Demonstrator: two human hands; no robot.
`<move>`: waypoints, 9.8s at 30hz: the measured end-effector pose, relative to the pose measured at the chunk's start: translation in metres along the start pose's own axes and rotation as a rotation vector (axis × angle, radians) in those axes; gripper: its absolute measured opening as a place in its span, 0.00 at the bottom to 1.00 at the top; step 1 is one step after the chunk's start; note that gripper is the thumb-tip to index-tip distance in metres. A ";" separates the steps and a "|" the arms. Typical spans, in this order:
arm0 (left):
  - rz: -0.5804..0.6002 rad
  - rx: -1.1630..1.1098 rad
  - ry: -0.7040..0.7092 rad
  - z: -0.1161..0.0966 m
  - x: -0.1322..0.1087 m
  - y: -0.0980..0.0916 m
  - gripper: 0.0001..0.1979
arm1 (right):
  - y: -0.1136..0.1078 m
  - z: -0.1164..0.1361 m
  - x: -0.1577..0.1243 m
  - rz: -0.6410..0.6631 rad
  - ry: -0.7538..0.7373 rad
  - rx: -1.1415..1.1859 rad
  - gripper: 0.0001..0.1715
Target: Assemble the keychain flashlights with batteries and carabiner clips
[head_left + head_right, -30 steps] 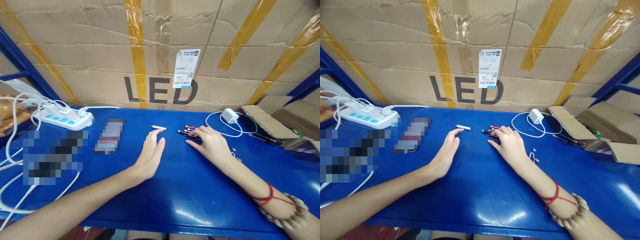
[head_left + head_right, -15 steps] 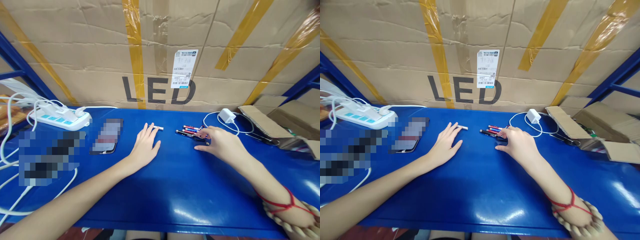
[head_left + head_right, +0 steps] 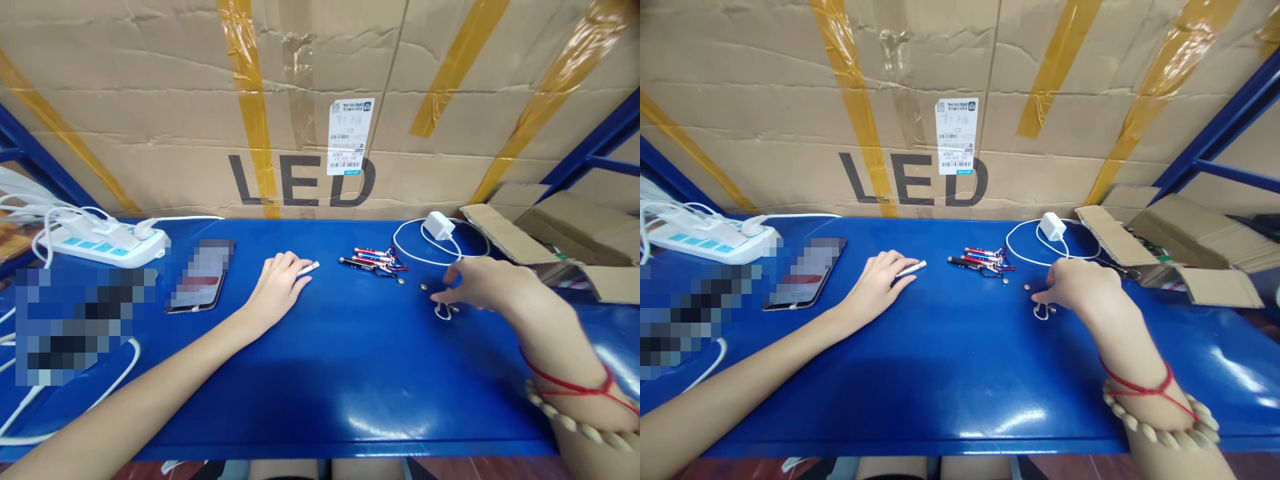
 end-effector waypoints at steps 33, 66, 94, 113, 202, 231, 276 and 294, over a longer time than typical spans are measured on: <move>0.126 -0.333 0.091 -0.039 -0.019 0.001 0.13 | -0.011 0.109 -0.040 0.081 -0.684 1.135 0.26; -0.033 -0.727 -0.109 -0.039 -0.024 0.000 0.09 | -0.011 0.126 -0.060 -0.434 -0.828 1.003 0.06; 0.142 -0.878 -0.215 -0.042 -0.024 0.006 0.13 | -0.018 0.117 -0.066 -0.611 -0.770 1.041 0.02; 0.031 -0.731 -0.192 -0.034 -0.023 0.003 0.17 | -0.008 0.125 -0.068 -0.619 -0.932 0.707 0.16; 0.107 -0.966 -0.259 -0.049 -0.025 0.002 0.13 | -0.013 0.122 -0.077 -0.899 -1.025 0.718 0.18; -0.005 -0.073 -0.049 -0.016 -0.014 -0.012 0.09 | -0.013 0.077 -0.022 -0.459 -0.349 0.207 0.13; 0.139 -0.431 0.168 -0.046 -0.026 0.003 0.07 | -0.028 0.105 -0.064 -0.388 -0.857 0.989 0.12; 0.074 -0.351 0.219 -0.043 -0.027 0.005 0.07 | -0.024 0.110 -0.078 -0.708 -1.087 0.574 0.16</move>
Point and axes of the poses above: each hand's wrist, its own x-axis towards the middle knuckle, its own y-axis out of the palm, z = x × y, the point moved 4 cm from there along x, towards the middle knuckle, and after that the axes turned 15 degrees about -x, right-handed, at the moved point
